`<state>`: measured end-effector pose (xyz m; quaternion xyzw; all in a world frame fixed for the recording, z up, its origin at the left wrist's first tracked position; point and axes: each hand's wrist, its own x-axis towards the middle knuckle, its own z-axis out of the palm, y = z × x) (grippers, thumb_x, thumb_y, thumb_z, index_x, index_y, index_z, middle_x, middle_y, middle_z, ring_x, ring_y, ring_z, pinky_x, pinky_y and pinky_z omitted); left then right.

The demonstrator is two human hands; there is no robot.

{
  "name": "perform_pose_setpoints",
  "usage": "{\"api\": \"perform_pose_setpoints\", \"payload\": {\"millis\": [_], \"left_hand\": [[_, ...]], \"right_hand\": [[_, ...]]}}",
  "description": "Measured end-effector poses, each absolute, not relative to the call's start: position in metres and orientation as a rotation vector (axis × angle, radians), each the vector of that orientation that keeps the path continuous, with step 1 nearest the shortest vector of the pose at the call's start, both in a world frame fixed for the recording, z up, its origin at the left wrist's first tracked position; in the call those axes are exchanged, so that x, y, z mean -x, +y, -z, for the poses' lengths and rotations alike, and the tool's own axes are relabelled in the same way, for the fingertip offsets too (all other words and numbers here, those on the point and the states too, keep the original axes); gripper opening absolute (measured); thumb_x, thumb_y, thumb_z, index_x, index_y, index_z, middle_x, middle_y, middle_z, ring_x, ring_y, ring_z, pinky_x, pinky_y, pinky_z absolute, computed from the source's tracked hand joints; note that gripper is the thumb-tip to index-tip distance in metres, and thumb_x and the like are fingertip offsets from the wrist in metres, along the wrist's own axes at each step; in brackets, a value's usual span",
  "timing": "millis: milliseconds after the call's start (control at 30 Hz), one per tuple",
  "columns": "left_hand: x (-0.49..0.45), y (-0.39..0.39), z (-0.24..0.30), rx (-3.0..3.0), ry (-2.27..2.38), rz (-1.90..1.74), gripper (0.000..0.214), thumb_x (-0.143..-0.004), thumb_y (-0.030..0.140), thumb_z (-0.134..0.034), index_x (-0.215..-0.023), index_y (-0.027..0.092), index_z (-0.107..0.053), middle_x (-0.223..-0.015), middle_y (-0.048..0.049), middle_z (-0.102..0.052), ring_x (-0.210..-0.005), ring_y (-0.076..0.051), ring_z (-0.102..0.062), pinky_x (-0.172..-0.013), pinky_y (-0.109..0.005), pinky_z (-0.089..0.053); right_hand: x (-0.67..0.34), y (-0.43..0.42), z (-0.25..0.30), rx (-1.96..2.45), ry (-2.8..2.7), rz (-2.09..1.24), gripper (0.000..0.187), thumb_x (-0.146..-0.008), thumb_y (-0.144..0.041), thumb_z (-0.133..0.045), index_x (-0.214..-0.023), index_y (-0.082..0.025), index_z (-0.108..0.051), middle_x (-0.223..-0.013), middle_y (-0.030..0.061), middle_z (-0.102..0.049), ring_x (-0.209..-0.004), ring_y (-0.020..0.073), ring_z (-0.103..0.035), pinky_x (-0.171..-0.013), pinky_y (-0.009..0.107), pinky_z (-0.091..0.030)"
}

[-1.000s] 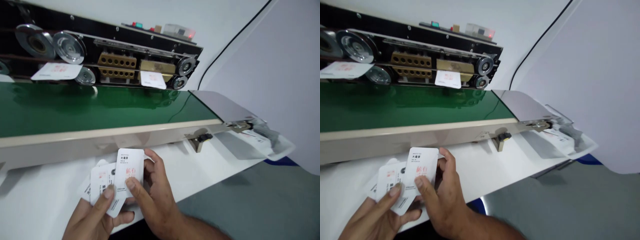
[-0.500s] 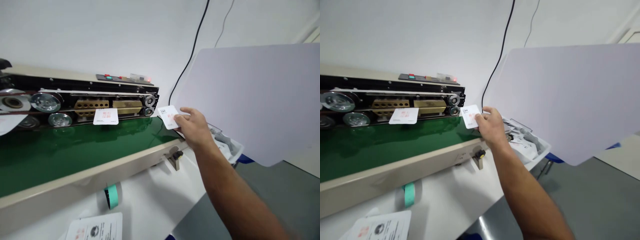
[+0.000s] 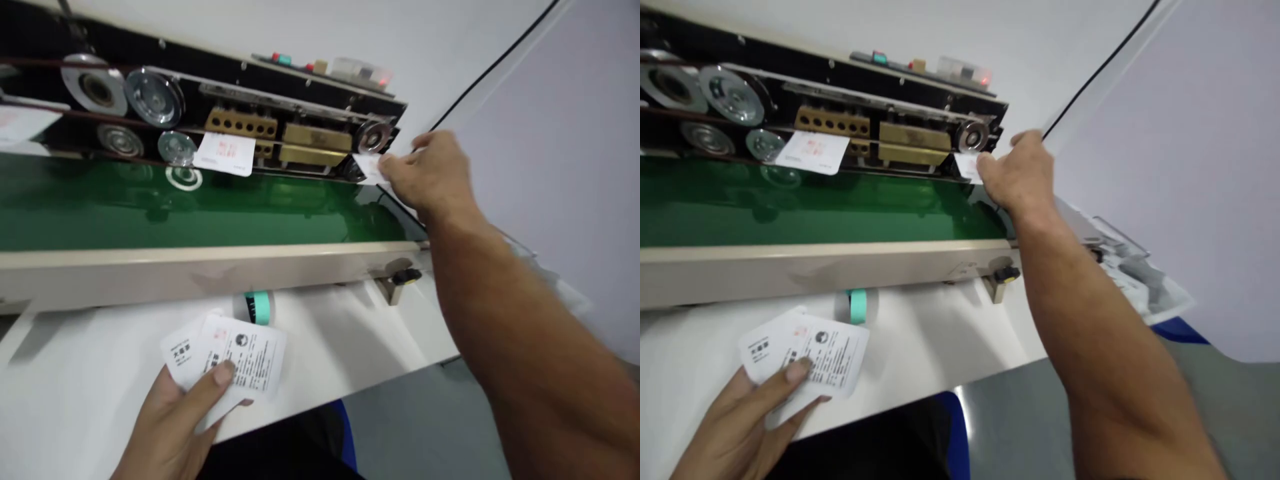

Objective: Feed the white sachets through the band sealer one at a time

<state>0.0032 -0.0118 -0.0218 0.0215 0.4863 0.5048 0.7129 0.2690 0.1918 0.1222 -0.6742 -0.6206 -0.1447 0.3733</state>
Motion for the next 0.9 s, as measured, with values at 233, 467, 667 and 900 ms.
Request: {"api": "perform_pose_setpoints", "payload": {"millis": [233,467,667,900], "left_hand": [[-0.008,-0.003,0.023,-0.267,0.958,-1.218,0.057,-0.073,0.030,-0.084,-0.125,0.024,-0.061,-0.089,-0.0028,-0.074,-0.079,-0.021,-0.069,-0.062,-0.026,-0.061],[-0.007,-0.002,0.029,-0.423,0.856,-1.138,0.019,-0.078,0.033,-0.079,-0.091,0.021,-0.071,-0.080,-0.0005,-0.067,-0.072,-0.013,-0.060,-0.065,-0.022,-0.053],[-0.006,-0.002,0.029,-0.450,0.895,-1.133,0.014,-0.082,0.033,-0.075,-0.083,0.020,-0.072,-0.075,-0.0017,-0.067,-0.070,-0.015,-0.062,-0.066,-0.024,-0.054],[-0.007,0.000,0.022,-0.033,1.000,-1.218,0.051,-0.073,0.013,-0.078,-0.119,0.028,-0.066,-0.097,0.0002,-0.073,-0.085,-0.016,-0.067,-0.066,-0.019,-0.057]], "right_hand": [[-0.193,0.051,-0.056,1.148,-2.118,0.192,0.030,-0.088,-0.033,-0.066,-0.107,-0.011,-0.057,-0.093,0.0099,-0.060,-0.078,0.0213,-0.055,-0.068,0.035,-0.049],[-0.177,0.033,-0.007,1.246,-2.016,-0.806,0.029,-0.087,-0.034,-0.069,-0.108,-0.019,-0.056,-0.098,0.0032,-0.061,-0.083,0.0191,-0.059,-0.074,0.035,-0.050],[-0.180,0.040,-0.004,1.087,-1.767,-0.731,0.011,-0.092,-0.018,-0.064,-0.097,-0.024,-0.055,-0.085,-0.0017,-0.062,-0.075,0.0143,-0.060,-0.066,0.027,-0.050],[-0.174,0.033,0.004,0.790,-2.294,-0.346,0.025,-0.087,-0.024,-0.069,-0.108,-0.016,-0.056,-0.123,0.0155,-0.055,-0.117,0.0305,-0.052,-0.100,0.050,-0.045]]}}
